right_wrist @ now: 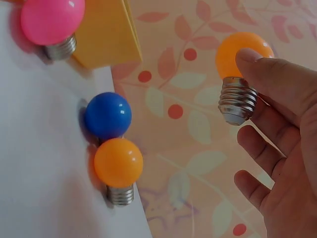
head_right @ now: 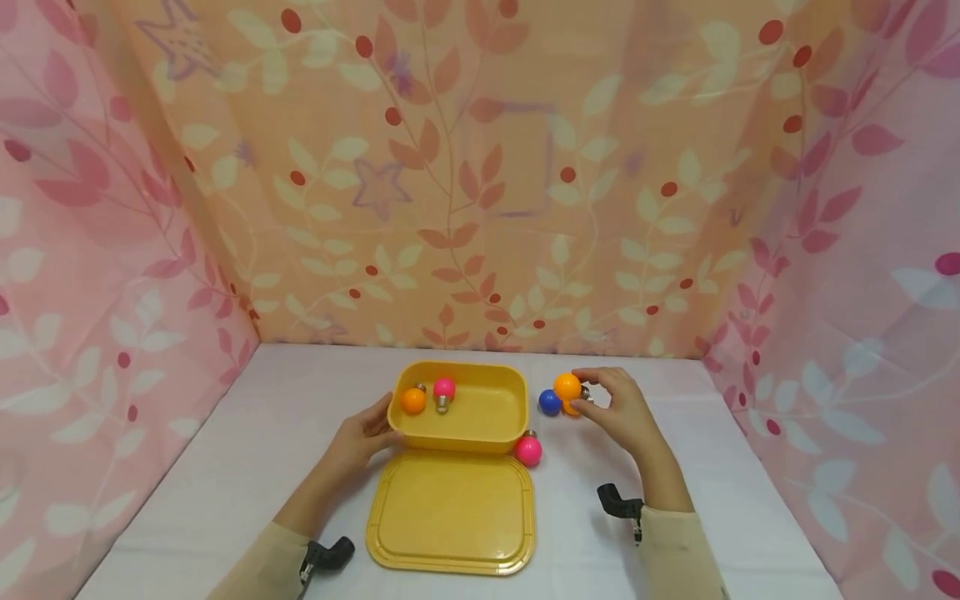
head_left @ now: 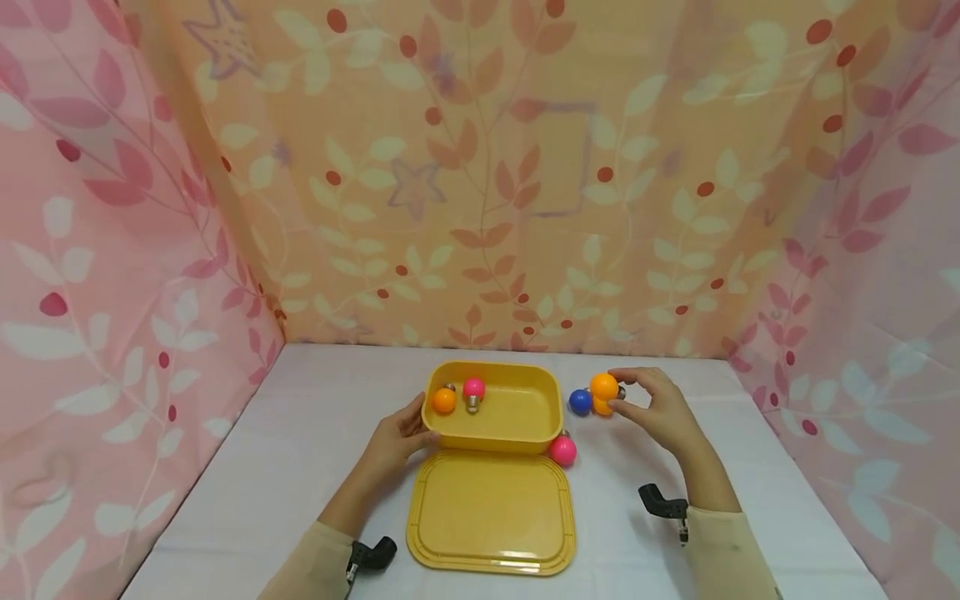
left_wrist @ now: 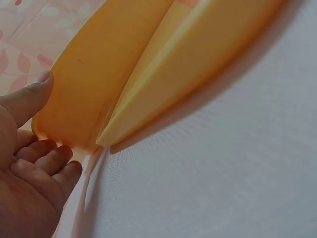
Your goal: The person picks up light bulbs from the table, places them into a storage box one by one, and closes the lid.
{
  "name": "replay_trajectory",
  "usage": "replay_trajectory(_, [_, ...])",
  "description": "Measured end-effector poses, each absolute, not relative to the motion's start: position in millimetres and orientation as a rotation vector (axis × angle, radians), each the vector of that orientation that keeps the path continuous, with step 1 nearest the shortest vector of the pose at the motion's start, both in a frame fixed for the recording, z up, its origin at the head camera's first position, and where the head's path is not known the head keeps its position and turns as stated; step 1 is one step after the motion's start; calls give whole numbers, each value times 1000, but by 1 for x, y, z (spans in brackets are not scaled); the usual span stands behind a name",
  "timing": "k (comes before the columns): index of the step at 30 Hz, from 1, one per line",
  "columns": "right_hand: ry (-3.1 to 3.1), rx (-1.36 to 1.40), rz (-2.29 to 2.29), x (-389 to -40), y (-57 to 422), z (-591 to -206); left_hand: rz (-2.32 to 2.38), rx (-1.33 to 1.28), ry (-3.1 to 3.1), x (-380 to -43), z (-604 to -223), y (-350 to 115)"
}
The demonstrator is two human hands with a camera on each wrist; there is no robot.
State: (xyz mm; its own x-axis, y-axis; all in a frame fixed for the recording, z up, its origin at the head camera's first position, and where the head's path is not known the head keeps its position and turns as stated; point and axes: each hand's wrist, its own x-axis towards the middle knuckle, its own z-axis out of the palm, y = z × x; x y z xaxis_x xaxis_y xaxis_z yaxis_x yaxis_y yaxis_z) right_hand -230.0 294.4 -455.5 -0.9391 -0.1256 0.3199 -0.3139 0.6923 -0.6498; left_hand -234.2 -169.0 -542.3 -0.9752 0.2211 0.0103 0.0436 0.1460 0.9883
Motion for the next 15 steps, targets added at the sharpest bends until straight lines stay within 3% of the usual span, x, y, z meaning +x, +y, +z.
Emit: replay_trajectory(15, [-2594,467,1096,-234,270,-439,1952,295,2273,-234,-541,-169])
